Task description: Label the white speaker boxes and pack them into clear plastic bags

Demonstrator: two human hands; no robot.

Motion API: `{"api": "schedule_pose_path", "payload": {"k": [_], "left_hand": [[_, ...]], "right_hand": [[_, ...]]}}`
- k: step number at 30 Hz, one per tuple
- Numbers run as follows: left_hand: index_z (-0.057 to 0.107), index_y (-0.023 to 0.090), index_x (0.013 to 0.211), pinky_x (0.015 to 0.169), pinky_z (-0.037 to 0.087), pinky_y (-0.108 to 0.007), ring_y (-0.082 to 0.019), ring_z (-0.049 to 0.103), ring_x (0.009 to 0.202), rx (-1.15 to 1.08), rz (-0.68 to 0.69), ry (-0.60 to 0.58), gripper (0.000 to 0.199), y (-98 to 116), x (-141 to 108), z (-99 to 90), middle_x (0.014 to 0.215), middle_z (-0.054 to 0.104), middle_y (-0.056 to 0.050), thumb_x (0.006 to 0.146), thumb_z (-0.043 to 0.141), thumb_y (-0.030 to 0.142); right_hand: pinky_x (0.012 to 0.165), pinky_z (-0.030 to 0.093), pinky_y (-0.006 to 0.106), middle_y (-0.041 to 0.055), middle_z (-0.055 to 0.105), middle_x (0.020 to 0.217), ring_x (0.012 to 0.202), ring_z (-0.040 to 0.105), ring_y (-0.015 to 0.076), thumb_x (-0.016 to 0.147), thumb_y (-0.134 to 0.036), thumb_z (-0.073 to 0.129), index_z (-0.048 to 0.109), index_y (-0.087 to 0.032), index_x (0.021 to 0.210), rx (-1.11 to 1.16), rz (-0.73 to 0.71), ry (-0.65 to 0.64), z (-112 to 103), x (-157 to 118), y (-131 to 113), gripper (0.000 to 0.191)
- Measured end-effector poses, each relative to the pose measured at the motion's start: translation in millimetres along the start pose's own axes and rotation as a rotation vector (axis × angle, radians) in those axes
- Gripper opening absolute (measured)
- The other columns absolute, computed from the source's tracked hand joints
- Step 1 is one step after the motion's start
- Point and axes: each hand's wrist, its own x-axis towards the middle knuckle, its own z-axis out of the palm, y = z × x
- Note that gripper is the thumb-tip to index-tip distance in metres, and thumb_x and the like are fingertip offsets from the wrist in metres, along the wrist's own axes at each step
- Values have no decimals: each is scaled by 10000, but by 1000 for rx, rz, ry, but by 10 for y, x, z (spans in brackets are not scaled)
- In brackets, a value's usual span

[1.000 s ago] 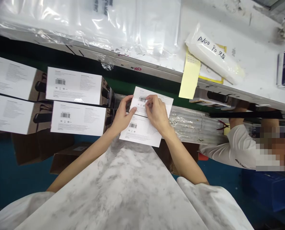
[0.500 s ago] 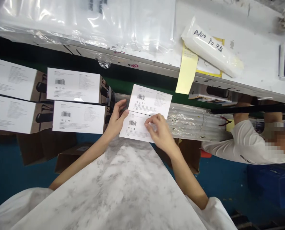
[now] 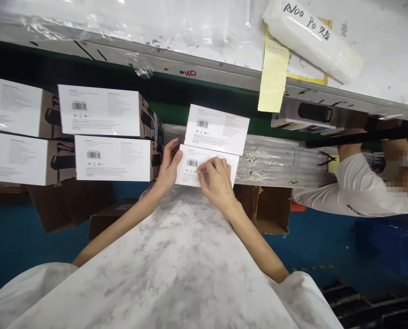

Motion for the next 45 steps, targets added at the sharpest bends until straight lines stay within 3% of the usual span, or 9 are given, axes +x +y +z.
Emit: {"api": "schedule_pose_path", "payload": {"k": [14,20,24,29,33,37,40,42,45], "left_hand": [[439,279,1480,1265,388,-460,-288,435,1549,37,25,10,627,-59,16,7,1584,519,-133,1037,441,723],[449,265,1455,1263,397,-466,-291,453,1538,-12,4,6,644,-10,21,-17,1572,534,-144,1015,490,733],[423,256,1467,1260,404,-467,-287,452,1541,-26,-21,-14,617,-42,32,-5,1585,517,-163,1029,506,683],[432,251,1479,1257,412,-530,-304,505,1503,-7,-60,7,574,134,-74,-33,1589,512,-174,1022,577,567],[539,304,1442,1207,488,-525,-304,543,1478,87,94,-12,475,706,76,-571,1551,582,-114,1018,627,499],[691,290,1225,1137,533,-565,-296,681,1253,299,433,397,316,1554,643,-1669,1255,750,-54,1038,591,525],[719,272,1100,1126,500,-651,-317,700,1158,391,548,623,385,2039,1189,-2482,1138,767,-31,1010,586,622],[725,272,1010,1124,489,-654,-341,697,1144,486,558,629,479,2157,1532,-2839,1086,775,-41,964,578,725],[706,227,982,1202,429,-604,-365,653,1245,633,550,541,613,2074,1910,-3029,1121,777,-112,909,561,818]], "right_hand": [[948,454,524,110,621,1075,1081,546,343,992,-264,559,643,-249,987,-6,-3,3,27,5,-4,86],[929,472,491,115,621,1150,1055,574,324,924,-260,608,512,-228,1399,82,60,21,-81,79,-20,486],[845,499,407,59,632,1018,914,608,252,987,-294,521,537,-240,1355,276,113,8,-124,139,65,373],[950,515,524,97,657,1066,1030,630,329,909,-324,652,606,-243,1314,170,-6,74,-63,69,116,416],[830,601,538,77,723,975,891,705,329,994,-435,570,679,-308,1170,396,54,117,-105,50,248,243],[754,630,620,65,742,877,835,748,404,941,-572,620,729,-405,998,477,78,175,-145,170,324,208],[970,577,721,75,756,1158,1144,725,481,855,-566,713,707,-566,1117,381,-56,259,-118,253,229,263],[1143,442,781,69,671,1423,1390,576,517,754,-547,811,622,-679,1282,291,-146,255,-43,297,141,577],[1172,328,857,77,581,1561,1470,434,567,658,-563,865,546,-744,1363,252,-194,183,156,333,-13,795]]}}
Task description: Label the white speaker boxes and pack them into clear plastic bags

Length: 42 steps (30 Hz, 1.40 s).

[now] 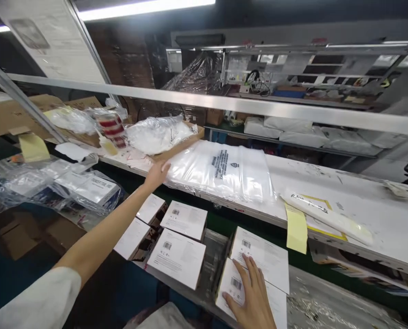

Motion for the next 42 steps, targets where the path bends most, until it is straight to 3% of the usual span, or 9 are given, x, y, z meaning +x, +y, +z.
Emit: {"api": "schedule_pose_path", "payload": {"k": [8,14,21,24,27,30,33,38,42], "left_hand": [[746,200,859,1242,264,-677,-364,643,1281,93,2,-137,110,-50,-8,240,1082,814,-110,934,668,181],[775,220,986,1104,497,-437,-259,637,1234,-233,298,7,139,158,-53,-111,1287,656,-113,1014,655,285],[681,196,1015,929,561,-357,-209,667,999,-551,-64,-21,107,205,-28,-366,1034,692,-74,1014,620,283],[689,197,993,1025,536,-365,-217,706,1110,-597,259,-111,82,277,-31,-598,1064,733,-77,1014,630,252],[719,197,970,1040,547,-336,-227,727,1220,-549,586,-319,130,322,-122,-833,1102,757,-92,1020,601,174],[732,200,985,999,576,-297,-221,733,1254,-530,676,-444,256,320,-292,-1012,1080,782,-89,1018,510,77],[738,210,980,1039,576,-311,-228,713,1295,-577,651,-479,313,303,-522,-1154,1098,795,-86,991,481,31],[615,286,1447,1119,546,-375,-271,628,1399,-842,21,-286,499,259,-848,-1266,1564,591,-119,962,725,238],[654,217,1428,1098,560,-429,-319,686,1297,-1086,-260,-460,596,333,-969,-1312,1446,683,-161,903,821,445]], "right_hand": [[918,644,660,17,734,1357,1287,676,471,853,-666,652,757,-617,1077,99,101,181,594,239,-711,252],[925,688,526,16,820,1068,1034,800,339,963,-432,655,786,-389,1011,20,-175,347,200,979,-1526,146],[1279,379,564,131,446,1688,1587,395,320,954,-139,485,523,-236,1539,-346,-367,89,-122,2416,-2487,595],[1339,176,619,97,99,1822,1689,55,328,818,-1,473,286,-252,1696,-517,-406,-78,14,2863,-2645,932],[1328,125,644,103,188,1807,1686,94,315,783,23,496,147,-289,1732,-620,-504,-152,191,3075,-2729,1058],[1238,335,577,129,677,1460,1433,557,304,848,-16,565,254,-256,1712,-703,-492,-337,327,3121,-2816,950],[1001,480,403,112,794,1111,1131,694,284,928,-77,593,699,-191,1373,-827,-456,-426,389,2989,-2913,471],[694,371,319,91,798,981,924,728,254,953,-171,648,716,-173,1031,-969,-351,-145,410,2369,-3027,103],[563,175,331,50,786,807,715,725,229,975,-237,614,688,-197,956,-969,-228,-100,530,1941,-3062,86]]}}
